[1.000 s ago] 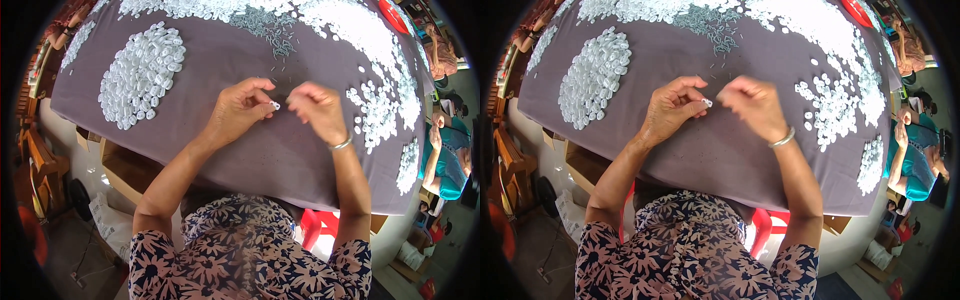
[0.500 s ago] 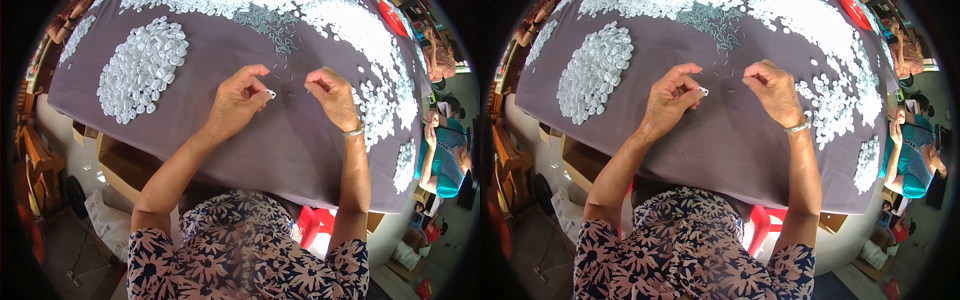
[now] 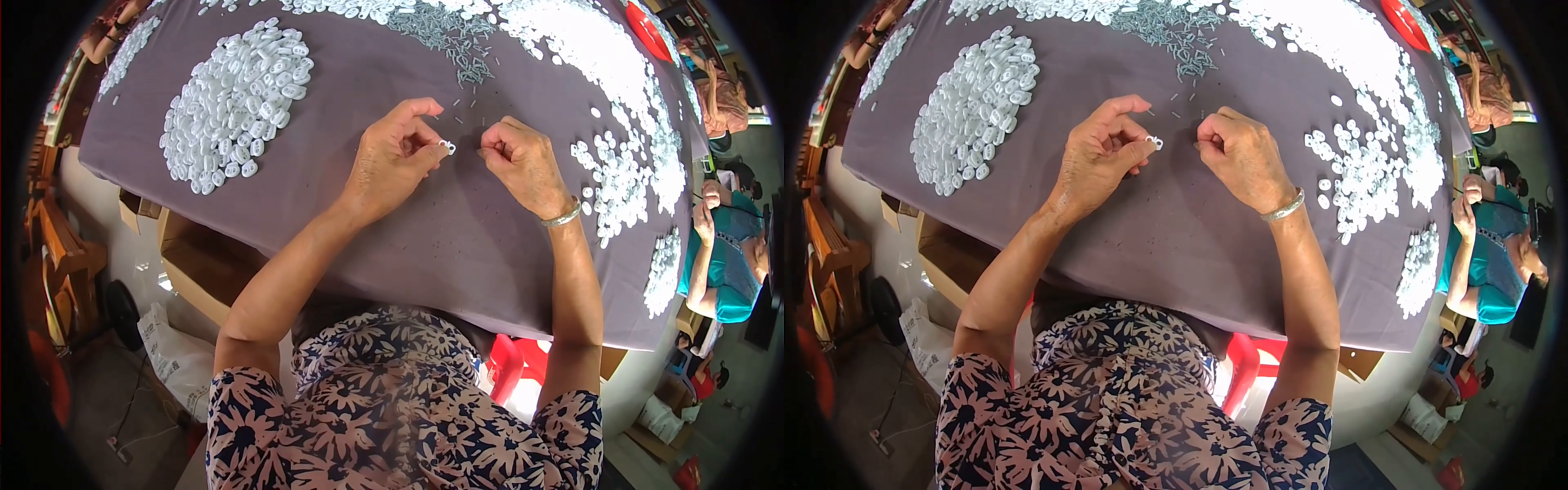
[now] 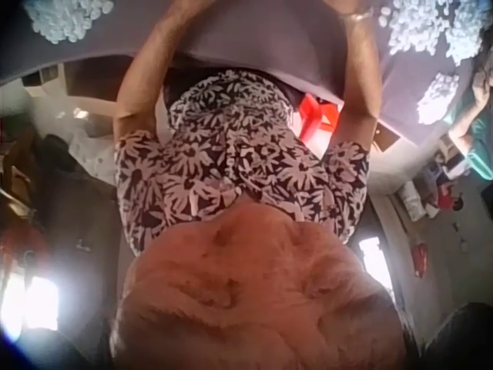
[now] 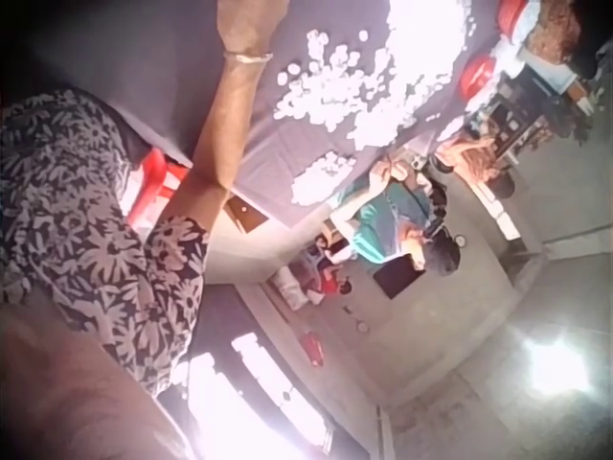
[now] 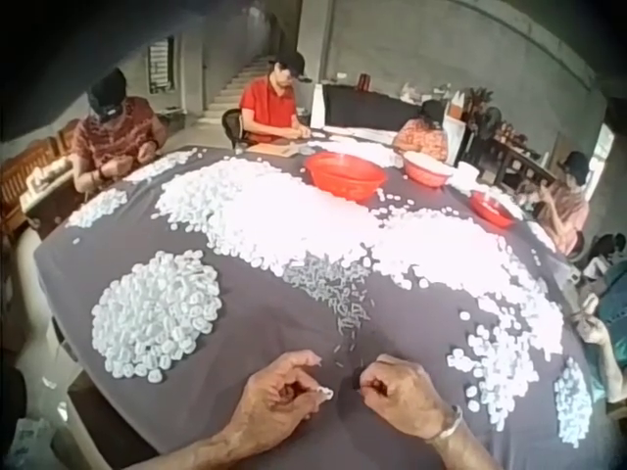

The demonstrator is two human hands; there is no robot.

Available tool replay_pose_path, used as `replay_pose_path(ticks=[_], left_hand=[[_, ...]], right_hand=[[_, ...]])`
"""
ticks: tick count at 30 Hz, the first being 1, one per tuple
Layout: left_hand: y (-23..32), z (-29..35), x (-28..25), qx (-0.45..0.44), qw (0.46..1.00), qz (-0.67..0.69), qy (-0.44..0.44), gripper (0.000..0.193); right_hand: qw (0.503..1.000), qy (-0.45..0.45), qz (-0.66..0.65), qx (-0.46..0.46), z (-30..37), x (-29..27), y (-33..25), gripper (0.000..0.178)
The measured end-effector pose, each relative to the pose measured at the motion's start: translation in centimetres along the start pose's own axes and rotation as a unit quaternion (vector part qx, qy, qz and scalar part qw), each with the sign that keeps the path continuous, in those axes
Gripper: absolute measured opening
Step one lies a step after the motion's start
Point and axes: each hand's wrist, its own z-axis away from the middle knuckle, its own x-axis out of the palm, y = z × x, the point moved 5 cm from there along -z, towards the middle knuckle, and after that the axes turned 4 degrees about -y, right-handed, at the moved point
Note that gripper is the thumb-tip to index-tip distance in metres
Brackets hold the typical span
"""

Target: The person assembles small roller components by hand, repeatedly picking up plastic pieces and metal pins from the table and inserting the pins into the plastic parts.

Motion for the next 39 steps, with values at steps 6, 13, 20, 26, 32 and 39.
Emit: replay_pose_path(ticks=[6, 13, 20, 26, 32, 39], left_hand=[[-0.2, 0.0, 0.1, 0.007, 1.0, 0.007, -0.006, 0.034], [-0.3, -0.1, 0.1, 0.019, 0.999, -0.017, -0.021, 0.033], [-0.1, 0.1, 0.2, 0.01, 1.0, -0.008, -0.027, 0.033], [0.7, 0.2, 0.2, 0.016, 0.999, 0.032, -0.018, 0.034], [0.3, 0.1, -0.3, 0.034, 0.998, 0.04, -0.016, 0.038], [0.3, 0.1, -0.2, 0.046, 0.998, 0.029, -0.019, 0.041]], right_hand=[[0.992, 0.014, -0.116, 0.051, 0.1, -0.4, 0.8, 0.009], [0.982, 0.019, -0.163, 0.088, 0.0, -0.8, 1.1, 0.008], [0.961, 0.032, -0.268, 0.066, 0.2, -0.8, 0.5, 0.007], [0.972, 0.008, -0.234, 0.015, -0.1, -0.3, -1.8, 0.007], [0.929, -0.012, -0.365, 0.054, -1.5, 0.9, -2.5, 0.008], [0.937, 0.001, -0.344, 0.058, -1.0, 2.0, -2.5, 0.01]])
